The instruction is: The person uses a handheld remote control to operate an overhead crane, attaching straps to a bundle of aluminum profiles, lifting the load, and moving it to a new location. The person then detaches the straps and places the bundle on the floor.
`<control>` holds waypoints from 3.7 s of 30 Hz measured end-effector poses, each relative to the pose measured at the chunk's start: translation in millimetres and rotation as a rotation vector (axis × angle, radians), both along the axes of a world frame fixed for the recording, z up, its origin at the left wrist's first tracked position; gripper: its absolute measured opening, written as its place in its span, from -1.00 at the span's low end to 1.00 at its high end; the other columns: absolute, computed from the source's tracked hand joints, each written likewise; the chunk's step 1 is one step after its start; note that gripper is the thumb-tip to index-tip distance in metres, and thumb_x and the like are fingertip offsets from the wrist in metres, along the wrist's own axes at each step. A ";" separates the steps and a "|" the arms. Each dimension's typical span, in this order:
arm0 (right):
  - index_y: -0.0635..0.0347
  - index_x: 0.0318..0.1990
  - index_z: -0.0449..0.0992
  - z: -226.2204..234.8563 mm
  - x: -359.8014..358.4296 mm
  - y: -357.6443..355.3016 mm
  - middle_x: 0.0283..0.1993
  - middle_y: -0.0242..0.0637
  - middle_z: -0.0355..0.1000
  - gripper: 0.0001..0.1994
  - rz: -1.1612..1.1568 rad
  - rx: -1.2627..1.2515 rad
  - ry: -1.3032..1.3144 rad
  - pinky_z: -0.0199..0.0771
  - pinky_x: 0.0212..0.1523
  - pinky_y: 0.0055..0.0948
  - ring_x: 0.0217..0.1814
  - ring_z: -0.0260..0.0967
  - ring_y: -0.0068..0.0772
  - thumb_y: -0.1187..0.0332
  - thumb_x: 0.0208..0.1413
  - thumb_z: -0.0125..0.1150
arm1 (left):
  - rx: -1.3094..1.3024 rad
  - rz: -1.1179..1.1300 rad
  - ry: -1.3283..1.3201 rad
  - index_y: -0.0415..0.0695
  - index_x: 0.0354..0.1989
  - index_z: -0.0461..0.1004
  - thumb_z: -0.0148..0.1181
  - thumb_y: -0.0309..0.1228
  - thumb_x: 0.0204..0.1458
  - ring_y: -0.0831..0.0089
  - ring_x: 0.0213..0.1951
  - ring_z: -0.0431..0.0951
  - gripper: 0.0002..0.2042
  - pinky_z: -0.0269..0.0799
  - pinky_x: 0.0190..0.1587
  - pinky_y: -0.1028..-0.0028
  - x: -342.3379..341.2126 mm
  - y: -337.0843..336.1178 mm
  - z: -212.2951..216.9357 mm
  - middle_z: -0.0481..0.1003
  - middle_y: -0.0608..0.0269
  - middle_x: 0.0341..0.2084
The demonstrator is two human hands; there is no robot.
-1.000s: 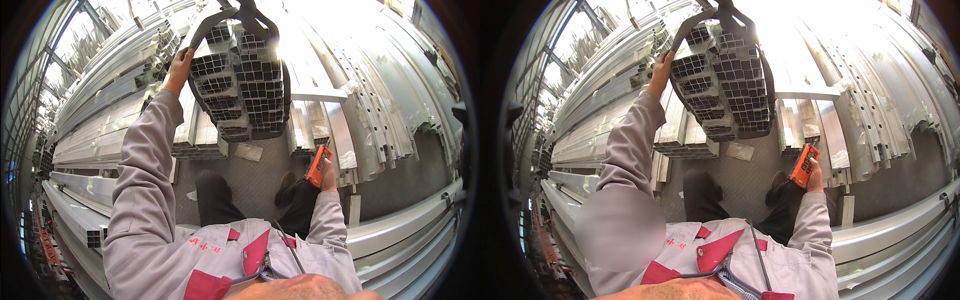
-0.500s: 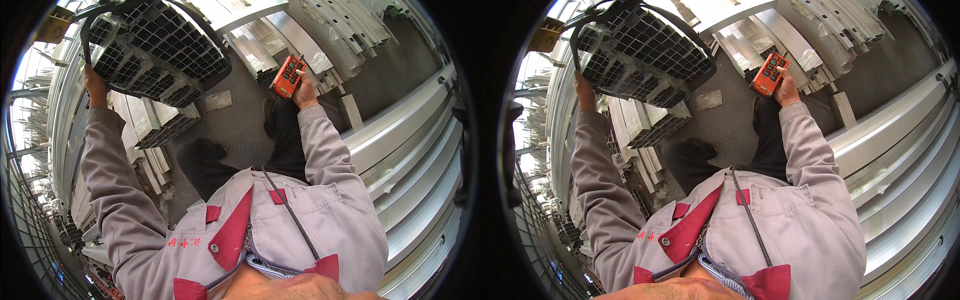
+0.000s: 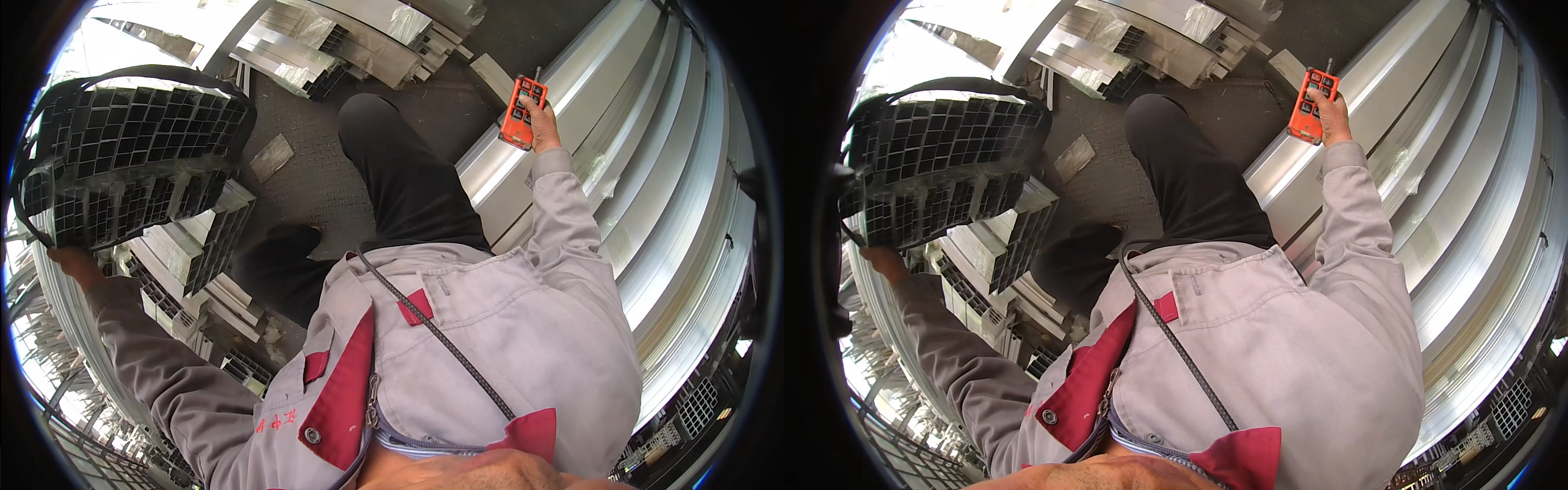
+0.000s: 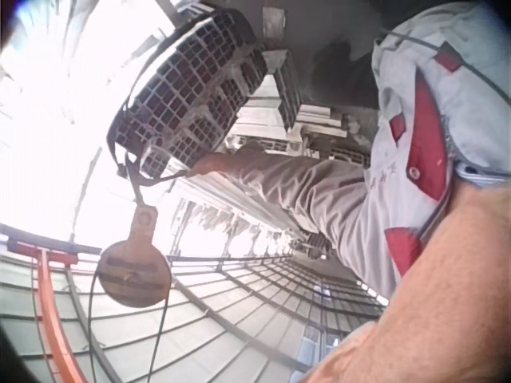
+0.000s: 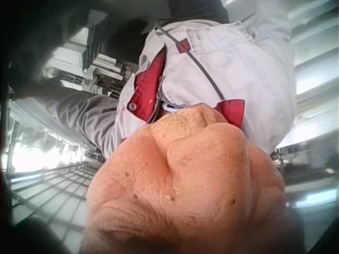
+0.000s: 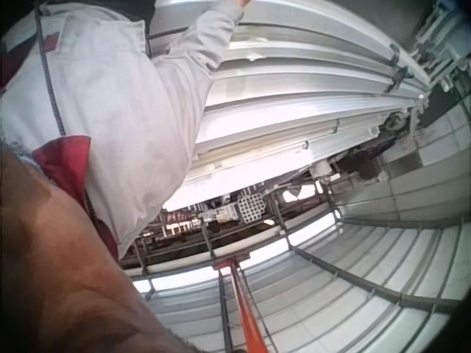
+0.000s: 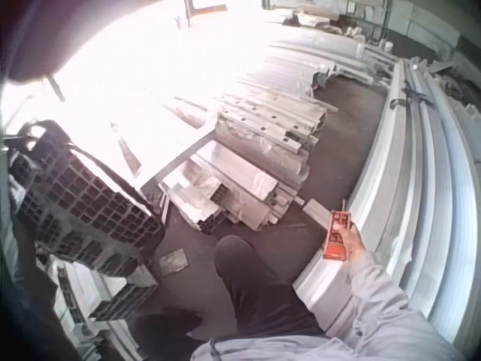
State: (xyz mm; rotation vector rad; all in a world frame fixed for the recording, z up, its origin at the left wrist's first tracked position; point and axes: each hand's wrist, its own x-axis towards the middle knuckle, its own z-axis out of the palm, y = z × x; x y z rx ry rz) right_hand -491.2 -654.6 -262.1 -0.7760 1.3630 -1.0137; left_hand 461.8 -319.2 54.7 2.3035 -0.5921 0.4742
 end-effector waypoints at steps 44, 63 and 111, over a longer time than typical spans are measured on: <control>0.27 0.19 0.47 326.0 374.6 2.8 0.04 -0.10 0.50 -0.49 0.605 -1.437 0.505 0.50 0.15 -0.22 0.07 0.50 -0.21 0.46 0.02 0.31 | -0.042 -0.276 0.009 -0.11 0.27 0.45 0.27 0.18 0.08 0.12 0.13 0.51 -0.28 0.37 0.24 0.20 -115.0 -44.3 60.7 0.49 -0.03 0.08; 0.32 0.26 0.45 514.6 756.6 68.3 -0.26 -0.20 0.59 -0.39 1.205 -1.296 0.433 0.50 -0.23 -0.45 -0.31 0.52 -0.45 0.19 0.06 0.29 | -0.230 -0.108 0.131 0.00 0.23 0.43 -0.14 -0.08 0.33 0.12 0.29 0.35 -0.56 0.22 0.36 0.15 -156.3 -51.1 53.8 0.46 0.13 0.16; 0.35 -0.13 0.49 508.7 577.3 76.3 -0.28 -0.25 0.46 -0.66 2.003 -0.498 -0.204 0.45 -0.10 -0.39 -0.21 0.42 -0.38 0.21 0.14 0.11 | -0.006 -0.359 -0.323 -0.09 0.10 0.51 0.13 -0.56 0.11 0.04 -0.24 0.65 -0.65 0.58 -0.16 0.15 -318.8 2.1 23.0 0.58 0.11 -0.27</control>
